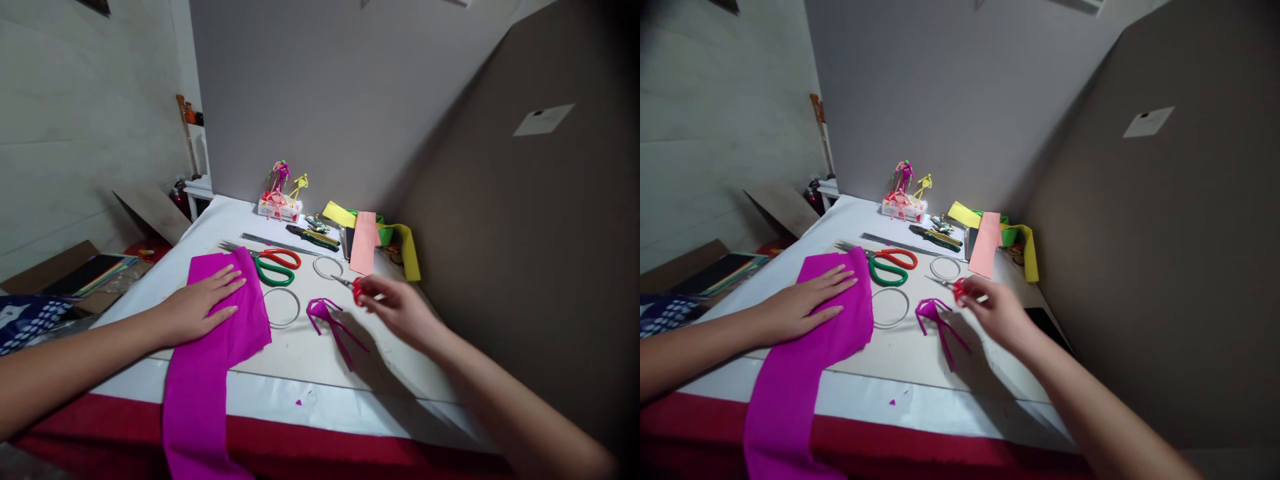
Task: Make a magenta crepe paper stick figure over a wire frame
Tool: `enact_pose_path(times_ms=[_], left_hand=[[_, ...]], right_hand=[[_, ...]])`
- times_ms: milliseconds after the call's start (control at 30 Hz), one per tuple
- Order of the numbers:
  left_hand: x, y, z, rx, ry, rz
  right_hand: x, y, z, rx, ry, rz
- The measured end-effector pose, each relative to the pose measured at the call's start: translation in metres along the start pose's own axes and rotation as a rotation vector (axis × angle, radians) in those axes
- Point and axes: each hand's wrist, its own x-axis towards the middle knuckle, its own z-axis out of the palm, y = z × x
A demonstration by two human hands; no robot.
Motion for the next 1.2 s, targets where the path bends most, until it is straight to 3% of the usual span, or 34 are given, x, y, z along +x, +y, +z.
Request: enact_pose_path(times_ms=[67, 167, 300, 367, 433, 533, 600, 733, 933, 1200], left_hand=[[0.000, 0.000, -0.001, 0.010, -0.024, -0.007], [-0.002, 0.001, -0.002, 0.023, -0.060, -0.021], [-0.004, 0.001, -0.002, 0.039, -0.081, -0.024], [-0.005, 0.002, -0.002, 0.042, -0.084, -0.020], [-0.005, 0.003, -0.002, 0.042, -0.089, -0.027], [-0.004, 0.004, -0.003, 0.043, -0.102, -0.041], [-0.004, 0.004, -0.004, 0.045, -0.111, -0.051], [-0.005, 0.005, -0.007, 0.053, -0.118, -0.072], [-0.005, -0.002, -0.008, 0.053, -0.099, -0.094], [-0.004, -0.008, -0.006, 0.040, -0.084, -0.101]], right_hand=[[-0.006, -0.010, 0.022, 0.173, -0.103, -0.048], [-0.003, -0.016, 0.044, 0.356, -0.131, -0.037], [0.007, -0.020, 0.043, 0.507, -0.016, 0.067], [0.000, -0.031, 0.041, 0.574, -0.056, 0.103], [-0.017, -0.050, 0.045, 0.651, -0.240, 0.131], [-0.049, -0.079, 0.065, 0.835, -0.684, 0.327], [-0.063, -0.092, 0.081, 0.851, -0.810, 0.371], [-0.065, -0.104, 0.099, 0.799, -0.885, 0.406], [-0.044, -0.112, 0.105, 0.671, -1.030, 0.472], [-0.030, -0.129, 0.108, 0.597, -1.082, 0.537]])
